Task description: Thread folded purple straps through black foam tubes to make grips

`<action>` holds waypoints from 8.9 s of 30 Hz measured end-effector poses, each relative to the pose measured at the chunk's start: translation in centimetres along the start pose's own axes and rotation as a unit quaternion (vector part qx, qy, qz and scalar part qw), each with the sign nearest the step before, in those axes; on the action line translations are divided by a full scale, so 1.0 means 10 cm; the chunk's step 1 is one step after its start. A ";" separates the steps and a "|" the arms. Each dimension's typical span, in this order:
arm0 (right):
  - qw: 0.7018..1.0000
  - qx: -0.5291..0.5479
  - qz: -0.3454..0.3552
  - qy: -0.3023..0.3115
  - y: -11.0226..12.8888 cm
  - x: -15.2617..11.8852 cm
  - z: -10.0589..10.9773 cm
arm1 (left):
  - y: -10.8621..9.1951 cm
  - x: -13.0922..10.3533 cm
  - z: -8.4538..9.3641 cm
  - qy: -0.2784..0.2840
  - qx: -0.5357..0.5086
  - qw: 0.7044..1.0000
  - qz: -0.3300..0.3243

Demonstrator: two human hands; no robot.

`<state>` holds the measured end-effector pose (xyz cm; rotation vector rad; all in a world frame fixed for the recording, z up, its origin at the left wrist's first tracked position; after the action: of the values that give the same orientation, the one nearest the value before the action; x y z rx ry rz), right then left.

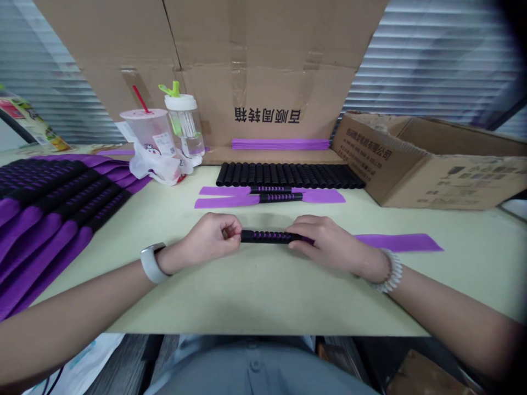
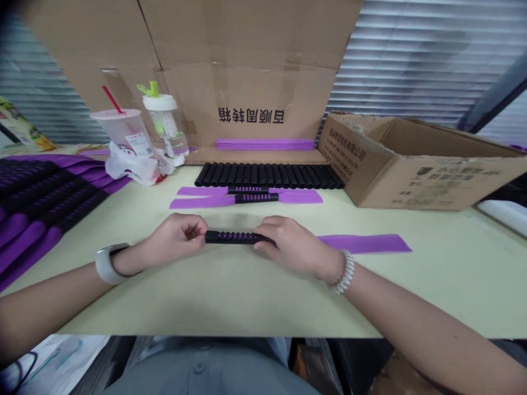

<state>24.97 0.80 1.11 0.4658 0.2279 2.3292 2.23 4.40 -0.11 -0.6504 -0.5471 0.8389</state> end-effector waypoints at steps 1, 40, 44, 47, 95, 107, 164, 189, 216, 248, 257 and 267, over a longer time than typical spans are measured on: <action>1.000 0.000 -0.001 -0.001 0.00 0.00 0.00 | -0.02 0.00 0.01 -0.008 0.018 1.000 -0.012; 0.966 -0.232 0.022 -0.109 -0.38 -0.05 0.37 | 0.12 0.14 0.89 -0.122 0.321 0.934 -0.096; 0.953 -0.281 0.069 -0.093 -0.19 -0.01 0.22 | -0.01 0.13 0.63 0.006 0.234 0.970 -0.073; 0.950 -0.283 0.097 -0.091 -0.05 0.02 0.15 | -0.05 0.10 0.39 0.089 0.207 0.974 -0.004; 0.991 -0.101 0.007 0.086 -0.14 0.05 -0.01 | -0.16 -0.03 -0.04 0.091 0.326 0.936 -0.101; 0.991 -0.119 -0.053 -0.006 -0.19 -0.03 -0.18 | 0.01 -0.17 -0.19 0.095 0.327 0.938 0.067; 0.991 -0.130 -0.011 -0.011 -0.30 0.02 -0.08 | 0.06 -0.01 0.01 0.028 0.358 0.932 -0.058; 0.994 -0.001 -0.106 0.020 -0.49 0.05 0.02 | 0.15 0.07 0.36 0.063 0.261 0.958 0.095; 0.908 -0.294 -0.294 0.057 -1.11 -0.11 0.41 | 0.56 0.19 1.00 0.060 0.372 0.903 0.204; 0.987 -0.156 -0.044 -0.021 -0.70 0.08 0.02 | 0.40 0.07 0.13 0.091 0.329 0.939 0.034; 0.970 -0.219 -0.102 -0.007 -0.78 0.09 0.07 | 0.17 0.11 0.20 -0.017 0.293 0.955 -0.047; 0.951 -0.251 -0.178 0.008 -0.96 -0.02 0.26 | 0.32 0.11 0.15 0.011 0.318 0.948 -0.022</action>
<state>32.21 7.58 0.59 0.1338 -0.2554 1.9386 0.22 7.36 -1.18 -0.0546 -0.2412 0.9015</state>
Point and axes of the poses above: each hand's wrist, its own x-axis towards the middle knuckle, its own z-axis out of the back of the hand, y = z × x, the point moved 4 cm from there along x, towards the middle knuckle, and after that the axes turned 1 degree about z, right-handed, at the moved point
